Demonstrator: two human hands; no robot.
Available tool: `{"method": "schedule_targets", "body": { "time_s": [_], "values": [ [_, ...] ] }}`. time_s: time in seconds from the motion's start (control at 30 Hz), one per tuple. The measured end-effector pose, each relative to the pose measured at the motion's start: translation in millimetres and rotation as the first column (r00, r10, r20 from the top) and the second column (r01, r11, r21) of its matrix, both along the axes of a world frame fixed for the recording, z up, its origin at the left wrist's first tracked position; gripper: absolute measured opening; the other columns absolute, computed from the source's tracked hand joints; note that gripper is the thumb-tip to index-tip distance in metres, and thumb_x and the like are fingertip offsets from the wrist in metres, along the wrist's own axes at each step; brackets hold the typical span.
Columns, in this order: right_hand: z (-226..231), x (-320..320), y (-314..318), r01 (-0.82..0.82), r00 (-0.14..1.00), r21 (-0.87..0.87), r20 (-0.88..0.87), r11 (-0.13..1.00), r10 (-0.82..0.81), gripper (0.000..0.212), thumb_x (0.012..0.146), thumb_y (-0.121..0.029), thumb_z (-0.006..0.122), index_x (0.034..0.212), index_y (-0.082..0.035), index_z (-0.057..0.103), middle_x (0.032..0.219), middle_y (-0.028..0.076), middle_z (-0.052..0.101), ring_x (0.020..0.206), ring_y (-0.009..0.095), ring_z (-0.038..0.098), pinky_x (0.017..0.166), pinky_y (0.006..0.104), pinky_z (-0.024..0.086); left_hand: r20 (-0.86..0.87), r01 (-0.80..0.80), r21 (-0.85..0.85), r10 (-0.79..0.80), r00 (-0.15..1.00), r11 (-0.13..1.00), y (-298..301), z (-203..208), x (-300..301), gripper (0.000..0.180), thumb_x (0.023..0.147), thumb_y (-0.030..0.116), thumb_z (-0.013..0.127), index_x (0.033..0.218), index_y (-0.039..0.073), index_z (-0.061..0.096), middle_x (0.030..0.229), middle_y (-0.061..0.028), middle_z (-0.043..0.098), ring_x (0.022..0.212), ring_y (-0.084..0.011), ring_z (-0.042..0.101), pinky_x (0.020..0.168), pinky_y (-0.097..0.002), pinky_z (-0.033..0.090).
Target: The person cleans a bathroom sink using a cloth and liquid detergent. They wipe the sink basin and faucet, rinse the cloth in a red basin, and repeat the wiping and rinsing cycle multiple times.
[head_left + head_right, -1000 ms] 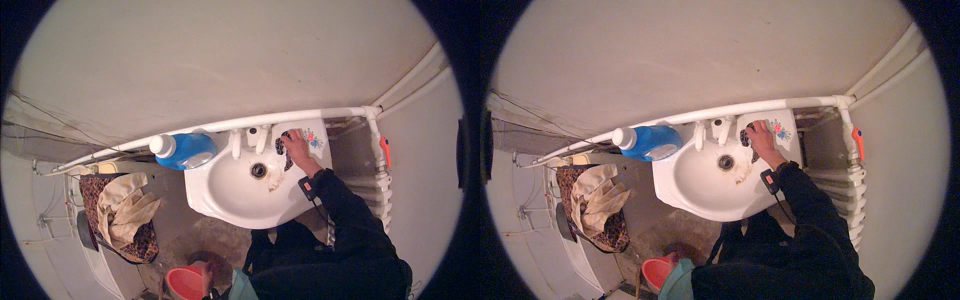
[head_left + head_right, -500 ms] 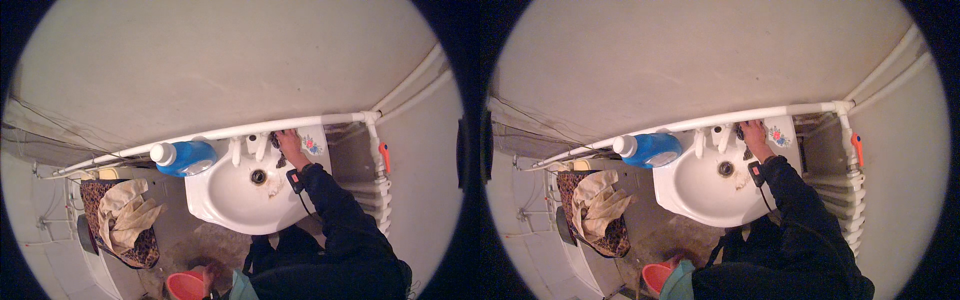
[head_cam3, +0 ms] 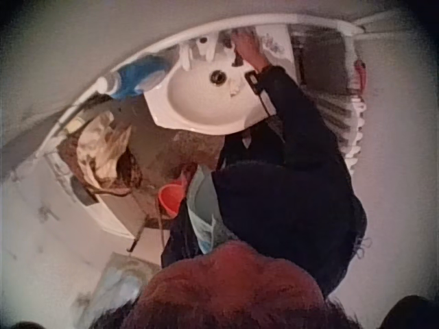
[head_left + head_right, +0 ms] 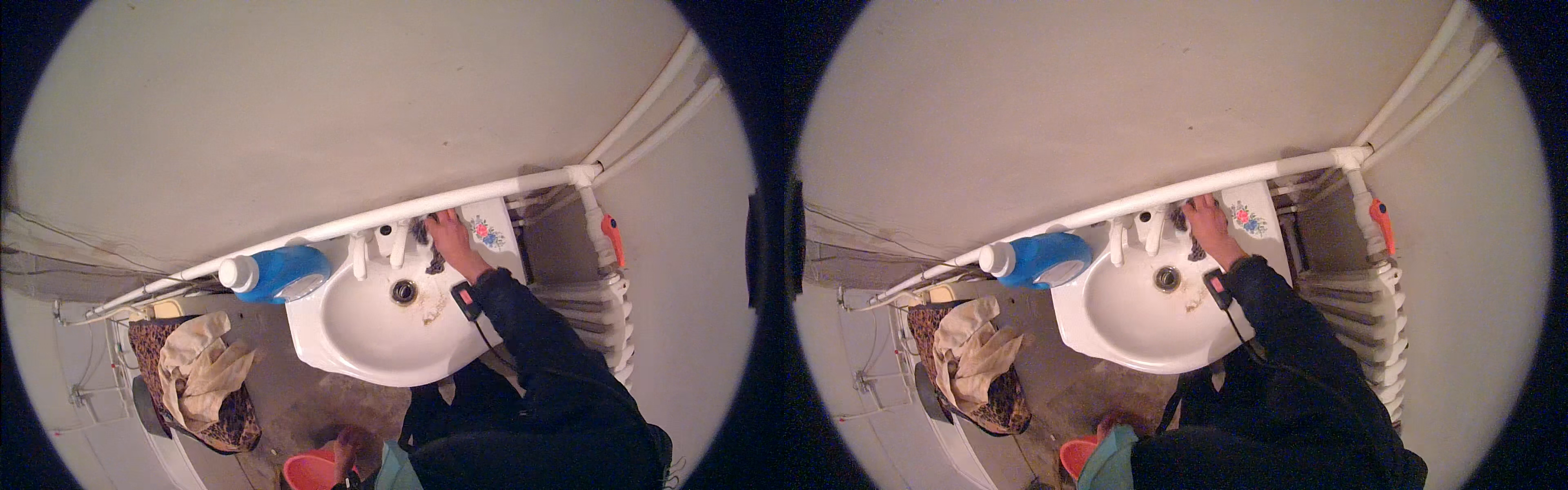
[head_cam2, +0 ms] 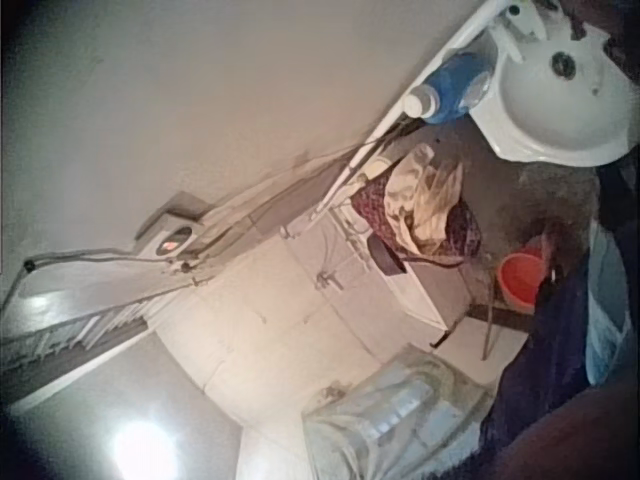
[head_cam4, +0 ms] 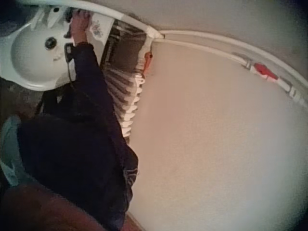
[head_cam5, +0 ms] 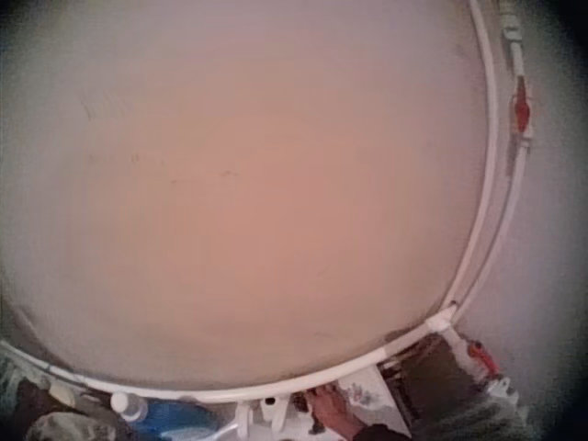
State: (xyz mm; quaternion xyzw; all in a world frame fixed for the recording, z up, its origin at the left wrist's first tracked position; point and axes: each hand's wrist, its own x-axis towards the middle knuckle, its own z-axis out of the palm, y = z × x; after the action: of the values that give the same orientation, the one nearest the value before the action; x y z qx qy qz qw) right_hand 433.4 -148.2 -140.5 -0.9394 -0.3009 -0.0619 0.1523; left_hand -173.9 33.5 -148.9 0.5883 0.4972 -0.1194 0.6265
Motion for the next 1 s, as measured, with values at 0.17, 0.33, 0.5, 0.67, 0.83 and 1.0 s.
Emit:
{"method": "schedule_targets", "body": {
  "time_s": [0.17,0.33,0.5,0.67,0.83,1.0],
  "values": [
    [8.4,-22.4,-61.1,-0.135,0.99,-0.012,0.046,0.991,0.136,0.021,0.071,-0.011,0.06,0.091,-0.012,0.063,0.106,0.01,0.051,0.108,0.032,0.045,0.078,0.0417,0.049,0.068,-0.058,-0.077,0.063,0.996,0.995,2.2,1.0,19.2,0.025,0.085,0.009,0.058,0.109,0.001,0.057,0.098,-0.0069,0.063,0.081,-0.0172,0.06,0.065,-0.0257,0.05],
    [18.3,36.3,-65.5,0.187,0.95,-0.055,-0.243,0.981,-0.195,0.025,0.079,-0.02,0.057,0.102,-0.011,0.061,0.117,0.016,0.05,0.107,0.034,0.052,0.087,0.0434,0.045,0.134,-0.284,-0.329,0.343,0.93,0.9,9.8,-9.6,-13.0,0.025,0.085,0.003,0.055,0.109,0.001,0.057,0.095,-0.0065,0.063,0.076,-0.0169,0.06,0.064,-0.0269,0.051],
    [13.9,-2.7,-111.0,-0.094,0.996,0.116,0.005,0.989,0.094,0.027,0.07,-0.004,0.062,0.097,-0.01,0.062,0.107,0.012,0.05,0.102,0.033,0.046,0.086,0.0419,0.043,0.139,-0.131,-0.084,0.142,0.98,0.988,7.4,-26.8,-30.2,0.027,0.084,0.002,0.055,0.111,0.003,0.056,0.092,-0.0062,0.062,0.073,-0.016,0.059,0.06,-0.0272,0.05],
    [32.1,-79.6,-149.5,-0.238,0.961,0.079,-0.123,0.968,0.246,0.024,0.069,-0.009,0.064,0.093,-0.008,0.063,0.099,0.014,0.051,0.097,0.033,0.049,0.078,0.0413,0.046,0.226,-0.312,-0.286,0.38,0.897,0.906,-14.0,-19.3,-28.6,0.029,0.084,0.005,0.057,0.112,0.003,0.055,0.093,-0.0064,0.062,0.075,-0.016,0.06,0.057,-0.0264,0.047],
    [41.5,-77.1,-155.0,-0.298,0.94,0.013,-0.173,0.955,0.295,0.019,0.073,-0.014,0.065,0.092,-0.01,0.063,0.101,0.012,0.051,0.098,0.032,0.049,0.076,0.0407,0.048,0.189,-0.251,-0.136,0.274,0.943,0.958,-20.8,-2.6,-13.6,0.023,0.084,0.006,0.056,0.107,0.003,0.056,0.085,-0.0028,0.06,0.07,-0.0142,0.057,0.057,-0.0259,0.046],
    [21.0,-39.2,-144.8,-0.085,0.995,0.035,0.047,0.996,0.083,0.024,0.073,-0.014,0.064,0.097,-0.011,0.061,0.099,0.013,0.049,0.099,0.033,0.046,0.08,0.0401,0.045,0.101,0.021,0.139,-0.035,0.994,0.99,-9.6,20.0,5.9,0.024,0.084,0.007,0.055,0.108,0.004,0.057,0.088,-0.0035,0.061,0.076,-0.0142,0.058,0.06,-0.0263,0.047]
  ]
}}
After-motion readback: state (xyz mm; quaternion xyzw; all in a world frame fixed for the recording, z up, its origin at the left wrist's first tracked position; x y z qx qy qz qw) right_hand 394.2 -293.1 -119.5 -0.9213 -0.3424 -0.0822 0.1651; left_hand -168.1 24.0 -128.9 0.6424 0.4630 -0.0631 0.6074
